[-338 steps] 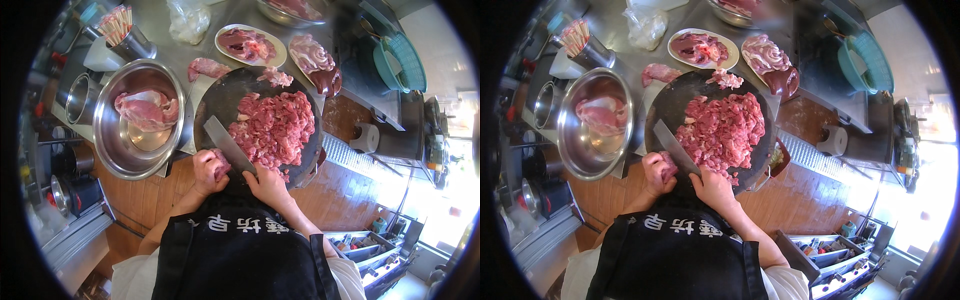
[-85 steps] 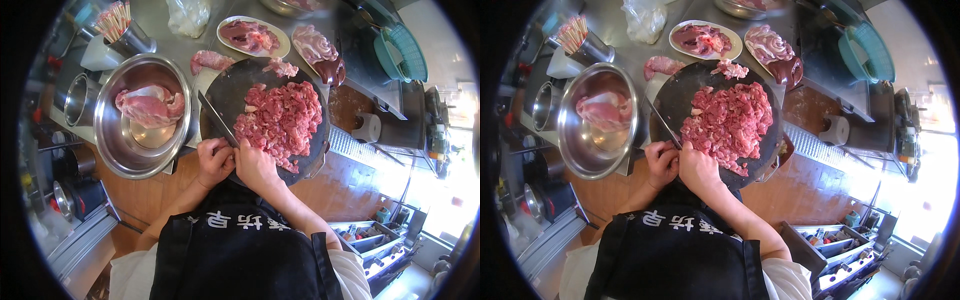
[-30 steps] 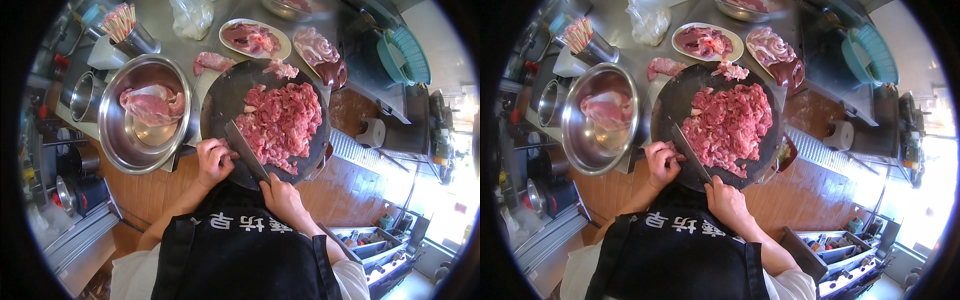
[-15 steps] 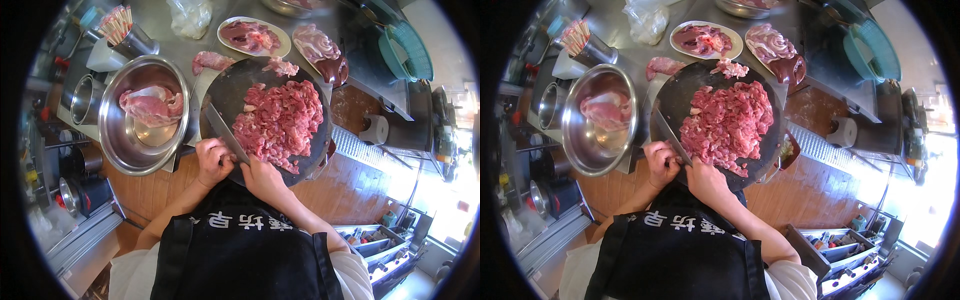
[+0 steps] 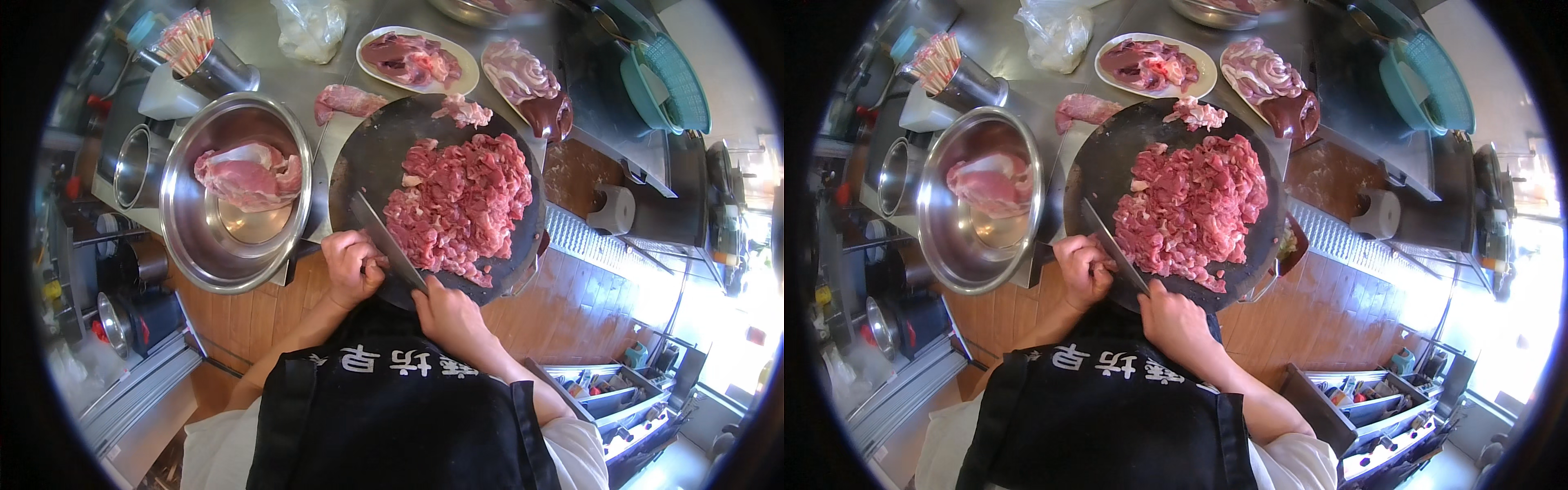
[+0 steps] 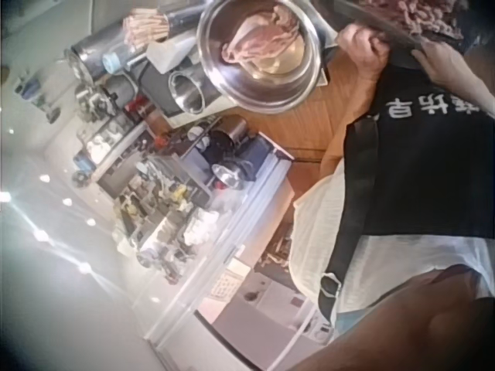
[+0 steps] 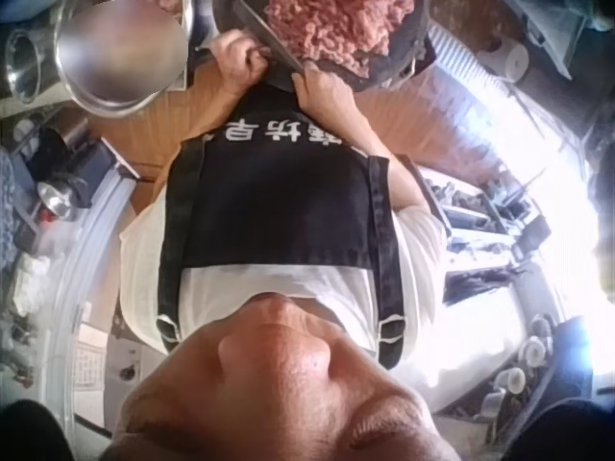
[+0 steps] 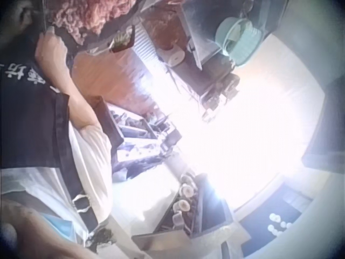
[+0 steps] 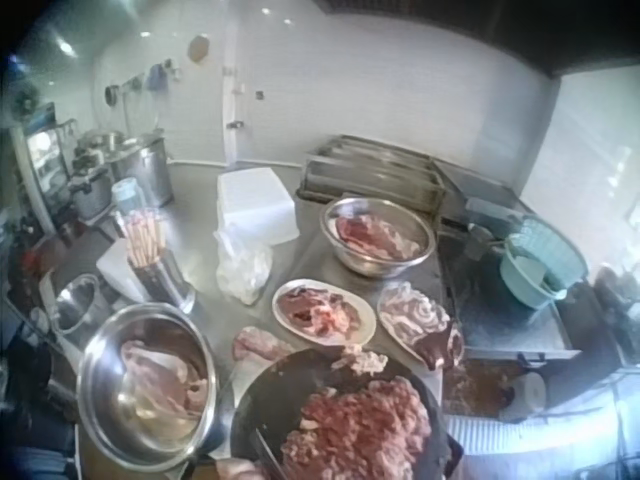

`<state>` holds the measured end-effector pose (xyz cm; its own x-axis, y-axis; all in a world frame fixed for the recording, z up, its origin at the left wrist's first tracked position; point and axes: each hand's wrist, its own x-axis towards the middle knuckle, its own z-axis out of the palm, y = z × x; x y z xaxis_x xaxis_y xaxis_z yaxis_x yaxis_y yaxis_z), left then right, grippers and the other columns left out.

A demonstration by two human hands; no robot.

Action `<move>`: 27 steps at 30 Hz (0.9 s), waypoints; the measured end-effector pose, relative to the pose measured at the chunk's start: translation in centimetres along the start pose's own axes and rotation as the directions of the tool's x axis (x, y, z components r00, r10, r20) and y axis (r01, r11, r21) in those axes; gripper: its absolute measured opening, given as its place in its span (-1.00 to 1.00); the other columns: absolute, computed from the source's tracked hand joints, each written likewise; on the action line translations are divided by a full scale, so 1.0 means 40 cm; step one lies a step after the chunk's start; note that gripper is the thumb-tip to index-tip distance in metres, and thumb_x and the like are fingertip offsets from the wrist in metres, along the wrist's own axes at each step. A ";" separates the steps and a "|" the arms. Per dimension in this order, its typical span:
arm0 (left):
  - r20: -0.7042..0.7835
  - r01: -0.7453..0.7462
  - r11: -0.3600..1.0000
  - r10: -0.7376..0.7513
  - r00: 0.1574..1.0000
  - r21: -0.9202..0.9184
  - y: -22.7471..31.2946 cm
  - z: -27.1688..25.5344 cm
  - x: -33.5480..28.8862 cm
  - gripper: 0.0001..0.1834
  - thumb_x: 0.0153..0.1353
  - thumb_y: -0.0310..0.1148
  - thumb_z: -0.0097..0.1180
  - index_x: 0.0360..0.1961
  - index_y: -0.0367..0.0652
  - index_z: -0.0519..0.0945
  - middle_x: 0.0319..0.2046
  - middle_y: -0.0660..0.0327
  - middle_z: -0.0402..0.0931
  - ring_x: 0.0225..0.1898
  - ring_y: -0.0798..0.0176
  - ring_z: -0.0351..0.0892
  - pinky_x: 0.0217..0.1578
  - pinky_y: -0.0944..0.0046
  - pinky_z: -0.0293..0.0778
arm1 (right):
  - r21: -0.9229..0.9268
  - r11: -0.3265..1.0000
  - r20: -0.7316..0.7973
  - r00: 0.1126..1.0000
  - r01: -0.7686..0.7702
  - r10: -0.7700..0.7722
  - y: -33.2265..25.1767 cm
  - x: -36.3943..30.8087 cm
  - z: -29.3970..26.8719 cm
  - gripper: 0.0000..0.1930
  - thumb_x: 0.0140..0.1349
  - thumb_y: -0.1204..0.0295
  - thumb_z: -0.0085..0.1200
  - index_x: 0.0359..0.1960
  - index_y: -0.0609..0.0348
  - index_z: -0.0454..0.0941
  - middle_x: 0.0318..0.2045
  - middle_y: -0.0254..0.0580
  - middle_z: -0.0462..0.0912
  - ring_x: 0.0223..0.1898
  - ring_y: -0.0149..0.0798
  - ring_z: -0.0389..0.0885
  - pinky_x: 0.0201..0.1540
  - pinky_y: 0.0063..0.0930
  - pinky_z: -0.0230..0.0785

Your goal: The person uses a cleaver to chop raw meat into small pieces on a round cutting board. The chopped meat is periodically gathered and transferred into a metal bowl. The person continues chopping remaining pieces until the task is complete.

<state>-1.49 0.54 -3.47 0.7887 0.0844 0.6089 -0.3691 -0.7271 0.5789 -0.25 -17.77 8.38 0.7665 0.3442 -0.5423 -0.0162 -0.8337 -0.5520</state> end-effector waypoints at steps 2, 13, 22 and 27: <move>-0.015 0.002 1.000 -0.002 1.000 0.002 0.001 0.003 0.002 -0.83 0.15 -0.21 0.06 -0.42 -0.05 0.46 -0.31 0.18 0.40 -0.25 0.10 0.35 -0.18 0.13 0.27 | 0.036 0.997 -0.077 0.995 0.068 -0.065 -0.008 0.053 0.030 -0.70 0.29 0.23 -0.05 -0.31 0.30 0.44 -0.58 0.29 0.56 -0.46 0.31 0.57 -0.34 0.12 0.41; -0.011 0.011 0.999 -0.012 1.000 -0.033 -0.002 0.001 0.010 -0.92 0.07 -0.34 0.03 -0.43 -0.07 0.44 -0.33 0.18 0.43 -0.27 0.11 0.37 -0.19 0.15 0.27 | 0.073 0.980 -0.296 0.942 0.186 -0.156 0.048 0.026 0.000 -0.76 0.26 0.28 0.02 -0.32 0.25 0.45 -0.62 0.19 0.56 -0.56 0.27 0.55 -0.44 0.05 0.42; 0.021 -0.016 1.000 0.016 1.000 -0.010 -0.006 0.000 0.005 -0.84 0.08 -0.28 0.04 -0.36 -0.12 0.45 -0.28 0.13 0.44 -0.24 0.08 0.37 -0.16 0.10 0.27 | -0.079 0.993 -0.149 0.984 0.091 -0.102 0.015 0.034 0.034 -0.72 0.29 0.25 -0.04 -0.26 0.28 0.39 -0.66 0.19 0.55 -0.56 0.22 0.59 -0.47 0.05 0.45; 0.069 -0.002 1.000 0.003 0.998 -0.015 0.009 -0.018 0.024 -0.71 -0.03 -0.32 0.23 -0.30 -0.15 0.44 -0.20 0.09 0.42 -0.18 0.04 0.37 -0.14 0.09 0.29 | -0.076 0.986 -0.201 0.966 0.151 -0.164 -0.008 0.091 0.023 -0.71 0.27 0.25 0.01 -0.30 0.31 0.41 -0.64 0.20 0.55 -0.54 0.24 0.58 -0.44 0.04 0.44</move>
<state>-1.21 0.85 -2.29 0.8196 0.0347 0.5719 -0.3784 -0.7166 0.5859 1.95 -15.87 6.00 0.8718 0.3823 -0.3063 0.1487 -0.8022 -0.5782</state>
